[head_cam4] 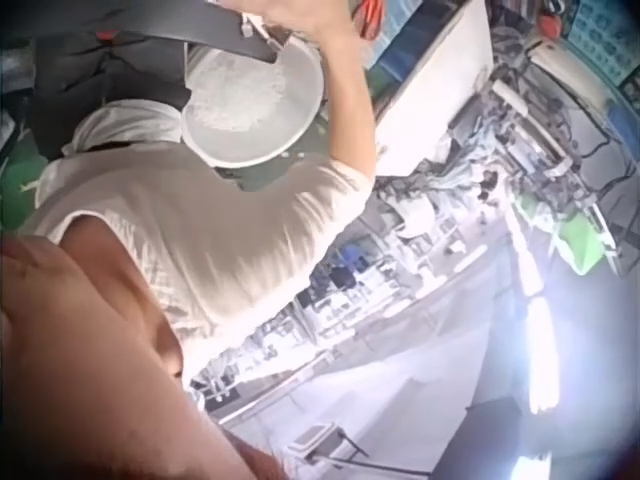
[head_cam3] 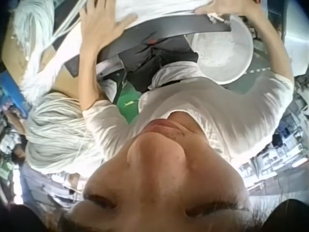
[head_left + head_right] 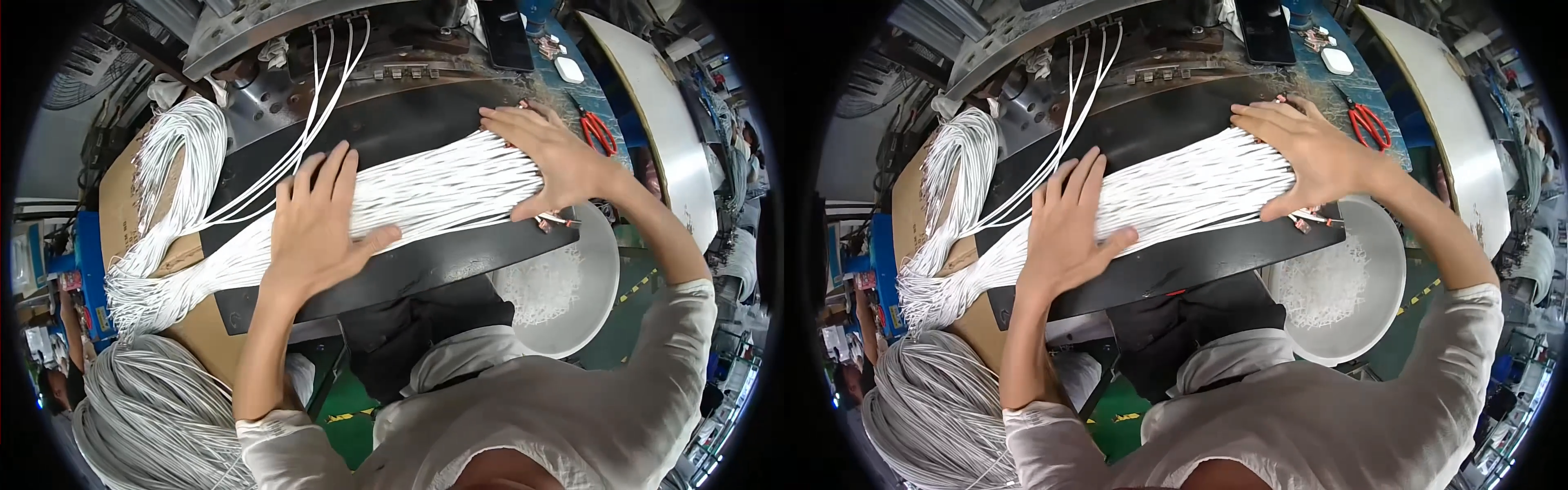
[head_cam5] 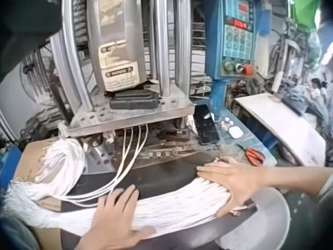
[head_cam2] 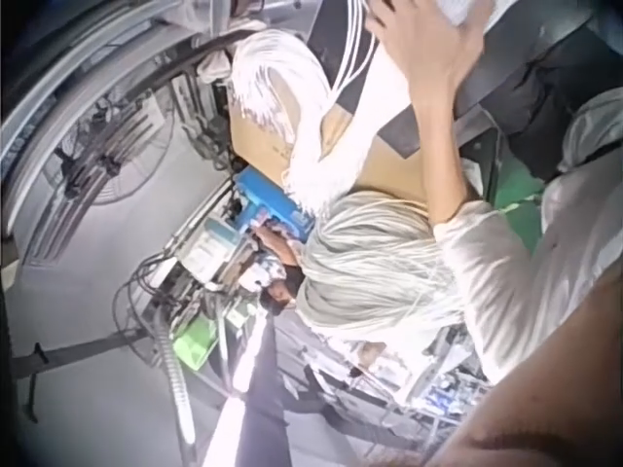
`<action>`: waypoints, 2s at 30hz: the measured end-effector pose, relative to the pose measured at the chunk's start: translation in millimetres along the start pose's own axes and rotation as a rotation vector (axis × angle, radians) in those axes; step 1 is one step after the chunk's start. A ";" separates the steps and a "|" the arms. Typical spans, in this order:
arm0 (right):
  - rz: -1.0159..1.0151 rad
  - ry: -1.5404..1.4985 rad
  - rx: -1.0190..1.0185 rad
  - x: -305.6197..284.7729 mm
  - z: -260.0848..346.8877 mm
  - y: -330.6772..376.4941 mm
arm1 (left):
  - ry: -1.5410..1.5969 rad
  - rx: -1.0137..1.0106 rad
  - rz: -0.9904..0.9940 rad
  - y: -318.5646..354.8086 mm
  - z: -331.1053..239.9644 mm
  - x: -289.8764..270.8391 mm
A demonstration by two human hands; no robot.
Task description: The person arranges bundles of cables on a workbench, fits the connector ends into a metal fixture plate by hand, and loads the fixture into a press machine.
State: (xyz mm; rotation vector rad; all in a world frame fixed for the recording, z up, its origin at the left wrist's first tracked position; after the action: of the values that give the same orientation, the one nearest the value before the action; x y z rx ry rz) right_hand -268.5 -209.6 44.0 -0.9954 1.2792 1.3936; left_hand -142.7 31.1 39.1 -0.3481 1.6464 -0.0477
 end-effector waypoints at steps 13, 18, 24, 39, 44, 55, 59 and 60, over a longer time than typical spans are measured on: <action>0.249 -0.471 0.104 -20.6 -5.4 -77.5 | 0.311 0.108 0.088 -35.0 17.0 -18.9; 0.234 -0.741 -0.006 -54.0 70.0 -84.8 | 0.364 -0.144 -0.429 -14.4 41.9 -48.7; 0.329 0.401 0.153 -51.1 18.0 -98.0 | 0.160 0.059 -0.262 -13.8 24.8 -6.8; 0.300 -0.793 -0.132 -32.2 66.3 -111.3 | 0.757 -0.347 -0.589 1.5 61.1 -14.7; 0.251 -0.886 0.096 -43.3 18.3 -91.6 | 1.052 -0.462 -0.547 1.3 88.5 -23.7; 0.342 -0.761 0.259 -39.2 -54.7 -42.1 | 1.258 -0.172 0.493 -83.1 23.4 11.0; 0.334 -0.840 0.310 -43.3 -73.6 -27.8 | 1.494 -0.205 0.442 -102.8 -10.2 25.9; 0.335 -0.834 0.315 -43.3 -77.4 -25.5 | 1.500 -0.199 0.439 -107.5 -19.0 31.4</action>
State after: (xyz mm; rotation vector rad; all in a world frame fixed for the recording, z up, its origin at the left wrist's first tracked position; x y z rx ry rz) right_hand -237.6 -292.0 71.8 0.0558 0.9837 1.5478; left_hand -142.1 -82.5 36.3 -0.0334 3.1958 0.2498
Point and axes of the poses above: each hand's wrist, its own y-axis away from the middle knuckle, its own x-axis out of the palm, z = x × y, the point moved 7 cm from there along -y, towards the middle knuckle, and after that the axes turned 11 degrees about x, right-handed, at the moved point
